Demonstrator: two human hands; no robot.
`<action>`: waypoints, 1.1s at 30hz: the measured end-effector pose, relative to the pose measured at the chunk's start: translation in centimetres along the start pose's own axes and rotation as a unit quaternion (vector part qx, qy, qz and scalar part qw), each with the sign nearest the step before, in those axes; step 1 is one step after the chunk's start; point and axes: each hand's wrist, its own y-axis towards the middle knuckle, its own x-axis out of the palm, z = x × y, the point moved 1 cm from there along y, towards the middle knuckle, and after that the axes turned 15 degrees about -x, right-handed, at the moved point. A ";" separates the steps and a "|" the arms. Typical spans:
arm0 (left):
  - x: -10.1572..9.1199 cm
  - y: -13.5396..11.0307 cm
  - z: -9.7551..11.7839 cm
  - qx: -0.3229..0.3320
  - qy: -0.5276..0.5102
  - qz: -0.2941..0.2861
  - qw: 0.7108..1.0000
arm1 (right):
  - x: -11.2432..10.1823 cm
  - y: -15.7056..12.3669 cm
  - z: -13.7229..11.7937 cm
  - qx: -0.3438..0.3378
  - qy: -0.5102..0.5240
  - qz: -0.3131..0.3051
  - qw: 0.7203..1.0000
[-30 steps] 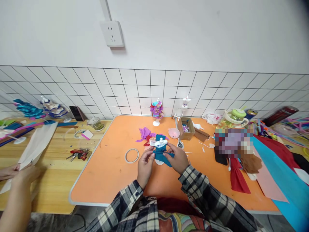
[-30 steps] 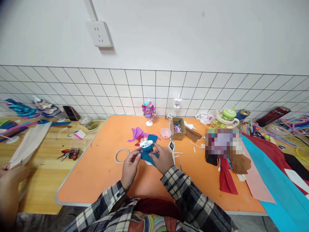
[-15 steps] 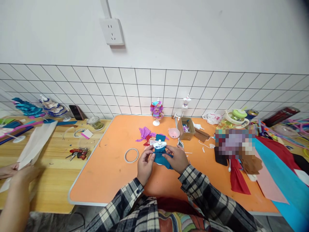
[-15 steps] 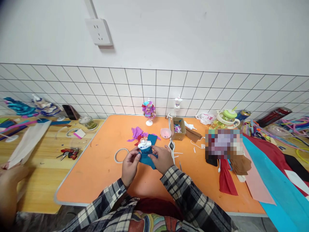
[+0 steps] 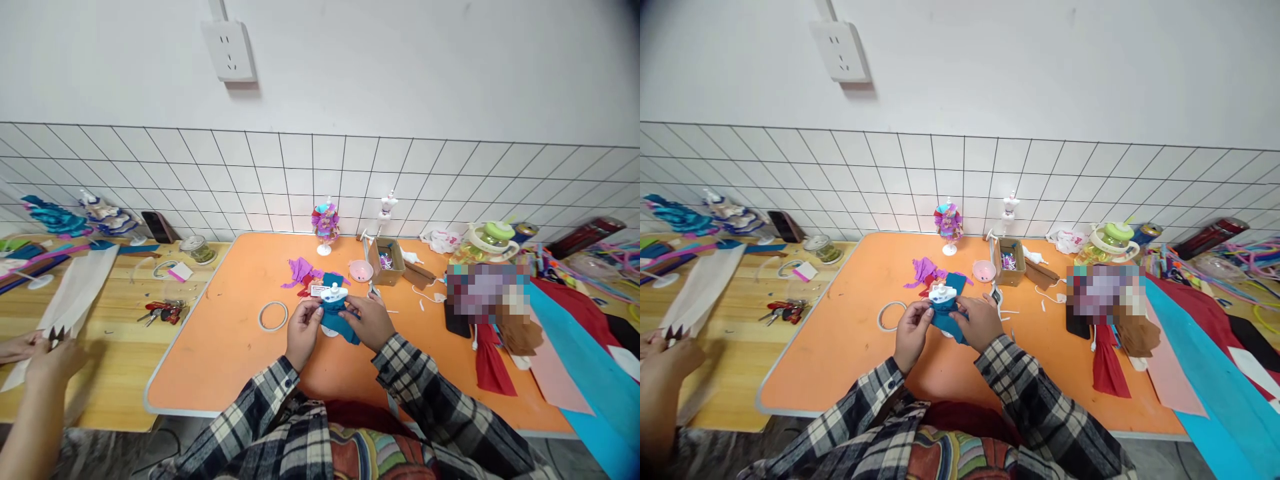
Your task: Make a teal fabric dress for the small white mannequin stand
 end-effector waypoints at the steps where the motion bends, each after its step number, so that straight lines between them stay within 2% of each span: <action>1: 0.0 0.1 0.0 -0.001 -0.001 0.000 1.000 | 0.0 0.0 0.1 0.001 0.003 -0.001 1.000; 11: 0.8 0.7 -0.4 -0.008 -0.009 -0.022 1.000 | -0.4 0.1 0.1 -0.014 -0.024 0.006 1.000; 21: 1.7 2.5 -1.4 -0.050 0.017 -0.150 0.987 | -0.9 0.7 0.4 -0.042 -0.009 0.040 0.998; 24: 2.2 1.8 -0.1 -0.050 0.017 -0.158 0.986 | -1.5 0.3 0.0 -0.026 0.053 0.057 0.997; 29: 2.4 0.1 3.4 -0.064 0.062 -0.109 0.990 | -2.8 -1.1 -1.1 0.045 0.120 0.101 0.987; 33: 2.4 -0.9 4.8 -0.104 0.031 -0.136 0.985 | -4.0 -1.4 -2.3 0.012 0.079 0.103 0.991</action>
